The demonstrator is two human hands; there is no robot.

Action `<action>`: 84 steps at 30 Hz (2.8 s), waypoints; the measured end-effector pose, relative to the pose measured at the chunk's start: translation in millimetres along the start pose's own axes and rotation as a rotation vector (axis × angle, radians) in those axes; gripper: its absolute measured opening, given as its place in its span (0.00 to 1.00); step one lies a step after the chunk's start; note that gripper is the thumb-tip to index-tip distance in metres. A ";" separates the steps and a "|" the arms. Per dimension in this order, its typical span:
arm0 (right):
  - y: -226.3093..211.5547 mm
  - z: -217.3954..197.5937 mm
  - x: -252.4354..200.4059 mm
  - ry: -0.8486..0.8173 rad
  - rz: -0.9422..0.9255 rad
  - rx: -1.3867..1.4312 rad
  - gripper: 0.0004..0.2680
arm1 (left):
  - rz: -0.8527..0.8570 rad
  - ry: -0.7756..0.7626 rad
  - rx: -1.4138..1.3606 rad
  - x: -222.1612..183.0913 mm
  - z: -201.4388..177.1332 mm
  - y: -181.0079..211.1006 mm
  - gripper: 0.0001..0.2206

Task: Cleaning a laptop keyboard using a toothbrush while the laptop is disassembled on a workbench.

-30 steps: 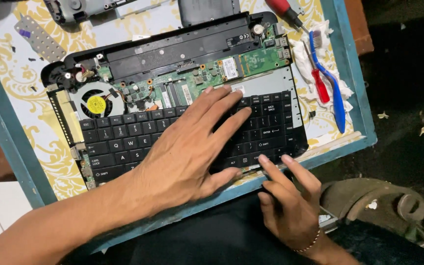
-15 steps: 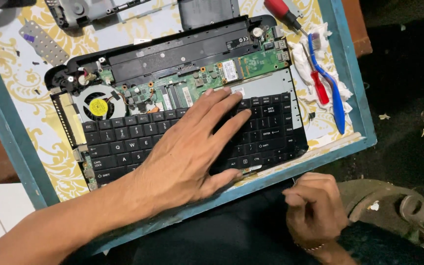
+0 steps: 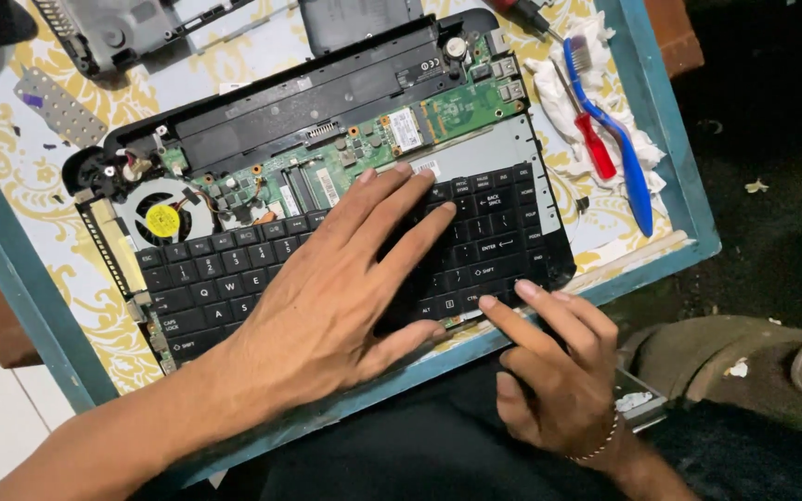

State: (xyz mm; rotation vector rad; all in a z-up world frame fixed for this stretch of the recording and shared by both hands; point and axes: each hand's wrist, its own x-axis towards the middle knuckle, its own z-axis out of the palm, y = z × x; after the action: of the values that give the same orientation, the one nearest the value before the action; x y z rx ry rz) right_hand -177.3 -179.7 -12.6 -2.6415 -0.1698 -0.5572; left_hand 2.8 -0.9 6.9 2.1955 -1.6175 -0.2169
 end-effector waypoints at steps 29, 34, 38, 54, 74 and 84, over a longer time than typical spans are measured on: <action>19.2 -20.1 29.6 0.056 0.407 0.198 0.15 | -0.112 -0.162 0.028 -43.2 -49.5 -14.9 0.57; 27.1 -19.7 23.8 0.116 0.504 0.334 0.15 | -0.103 -0.126 -0.030 -37.5 -51.6 -8.7 0.51; 24.1 -17.5 26.5 0.202 0.689 0.364 0.17 | -0.096 -0.029 -0.075 -31.5 -36.5 -6.7 0.37; 47.8 -1.2 18.9 0.338 0.614 0.389 0.21 | -0.063 -0.035 0.062 -26.5 -21.3 -15.8 0.49; 40.1 17.2 19.5 0.349 0.469 0.142 0.12 | -0.133 0.166 -0.092 -47.7 -44.1 -53.2 0.21; 50.3 20.9 12.5 0.348 0.375 0.084 0.09 | -0.352 0.272 -0.048 -53.3 -51.3 -66.0 0.11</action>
State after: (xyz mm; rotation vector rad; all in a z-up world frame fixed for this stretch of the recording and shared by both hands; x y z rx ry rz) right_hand -148.1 -215.4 -44.3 -2.3647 0.3888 -0.8395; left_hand 62.2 77.3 20.7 2.3415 -1.0684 -0.0496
